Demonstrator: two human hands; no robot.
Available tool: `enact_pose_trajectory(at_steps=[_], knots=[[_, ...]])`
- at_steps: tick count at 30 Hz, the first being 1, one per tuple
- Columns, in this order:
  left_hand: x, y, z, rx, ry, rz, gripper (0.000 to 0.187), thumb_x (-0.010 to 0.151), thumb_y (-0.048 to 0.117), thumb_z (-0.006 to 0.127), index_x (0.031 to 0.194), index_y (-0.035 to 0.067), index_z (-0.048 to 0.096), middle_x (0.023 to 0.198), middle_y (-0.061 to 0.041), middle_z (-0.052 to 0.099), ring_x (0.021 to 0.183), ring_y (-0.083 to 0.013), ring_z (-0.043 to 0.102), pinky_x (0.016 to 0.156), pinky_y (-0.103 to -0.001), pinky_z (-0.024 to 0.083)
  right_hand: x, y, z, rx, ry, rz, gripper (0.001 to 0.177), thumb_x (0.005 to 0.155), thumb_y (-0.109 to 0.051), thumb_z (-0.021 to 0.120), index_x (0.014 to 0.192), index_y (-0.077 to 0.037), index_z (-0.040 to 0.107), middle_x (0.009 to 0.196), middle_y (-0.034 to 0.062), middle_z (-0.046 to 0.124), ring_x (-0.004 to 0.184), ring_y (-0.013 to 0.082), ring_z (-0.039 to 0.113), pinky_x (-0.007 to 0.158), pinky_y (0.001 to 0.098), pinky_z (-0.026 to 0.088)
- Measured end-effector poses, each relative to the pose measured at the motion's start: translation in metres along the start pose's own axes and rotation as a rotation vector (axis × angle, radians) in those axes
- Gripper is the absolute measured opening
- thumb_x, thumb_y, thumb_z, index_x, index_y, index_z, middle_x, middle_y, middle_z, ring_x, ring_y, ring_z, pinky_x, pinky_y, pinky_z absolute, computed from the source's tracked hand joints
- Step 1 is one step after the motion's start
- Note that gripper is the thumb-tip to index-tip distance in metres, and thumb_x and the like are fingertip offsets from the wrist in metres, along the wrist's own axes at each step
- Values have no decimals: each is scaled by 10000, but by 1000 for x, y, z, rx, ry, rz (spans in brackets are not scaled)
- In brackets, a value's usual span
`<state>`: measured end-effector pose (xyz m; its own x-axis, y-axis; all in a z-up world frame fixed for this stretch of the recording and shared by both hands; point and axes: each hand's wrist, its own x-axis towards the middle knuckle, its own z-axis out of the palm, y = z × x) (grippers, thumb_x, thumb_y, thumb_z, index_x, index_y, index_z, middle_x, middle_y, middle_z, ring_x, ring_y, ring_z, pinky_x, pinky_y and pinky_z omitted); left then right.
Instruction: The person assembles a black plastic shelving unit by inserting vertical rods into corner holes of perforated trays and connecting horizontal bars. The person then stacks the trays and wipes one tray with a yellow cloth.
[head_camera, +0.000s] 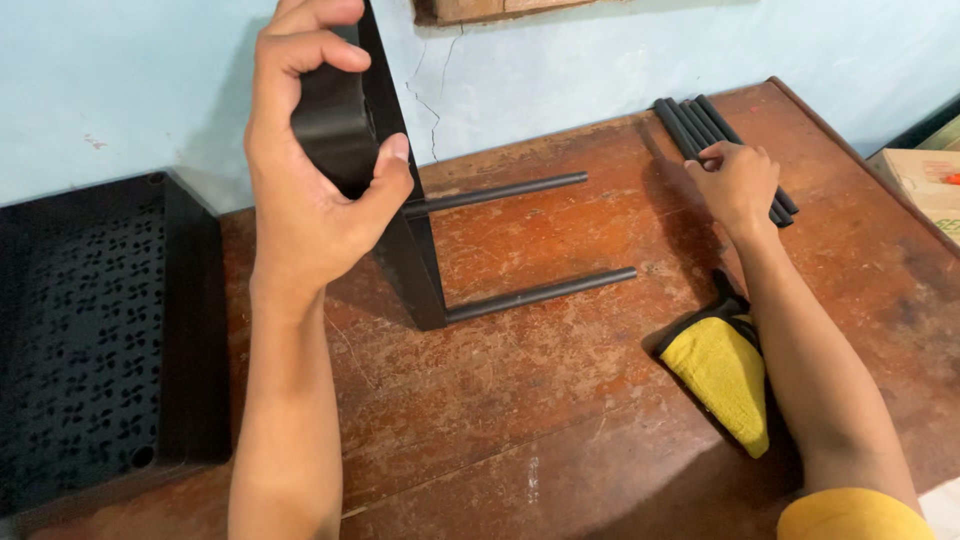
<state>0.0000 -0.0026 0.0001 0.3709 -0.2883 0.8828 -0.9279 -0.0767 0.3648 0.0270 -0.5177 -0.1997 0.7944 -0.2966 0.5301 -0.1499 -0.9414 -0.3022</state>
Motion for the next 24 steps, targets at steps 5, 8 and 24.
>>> enact_pose_trajectory(at_steps=[5, 8, 24], knots=[[-1, -3, 4, 9, -4, 22, 438, 887, -92, 705, 1231, 77, 493, 1425, -98, 528, 1382, -210, 489, 1149, -315, 397, 3, 6, 13, -80, -46, 54, 293, 929, -361, 822, 1080, -113, 782, 989, 60, 755, 1092, 348, 585, 996, 547, 387], [0, -5, 4, 12, -10, 38, 444, 895, -96, 709, 1241, 79, 493, 1425, -92, 526, 1354, -197, 484, 1152, -299, 391, 6, 13, 18, -172, 6, 13, 406, 895, -428, 843, 1159, -130, 759, 1228, 148, 688, 1217, 394, 519, 1043, 594, 346], [-9, -2, 0, -33, -31, -17, 443, 978, -98, 692, 1298, 97, 458, 1363, -57, 501, 1147, -117, 501, 1025, -232, 422, 9, 41, -5, -197, -417, 330, 1258, 689, -732, 786, 1626, -18, 345, 1553, 309, 476, 1448, 527, 416, 1121, 711, 381]])
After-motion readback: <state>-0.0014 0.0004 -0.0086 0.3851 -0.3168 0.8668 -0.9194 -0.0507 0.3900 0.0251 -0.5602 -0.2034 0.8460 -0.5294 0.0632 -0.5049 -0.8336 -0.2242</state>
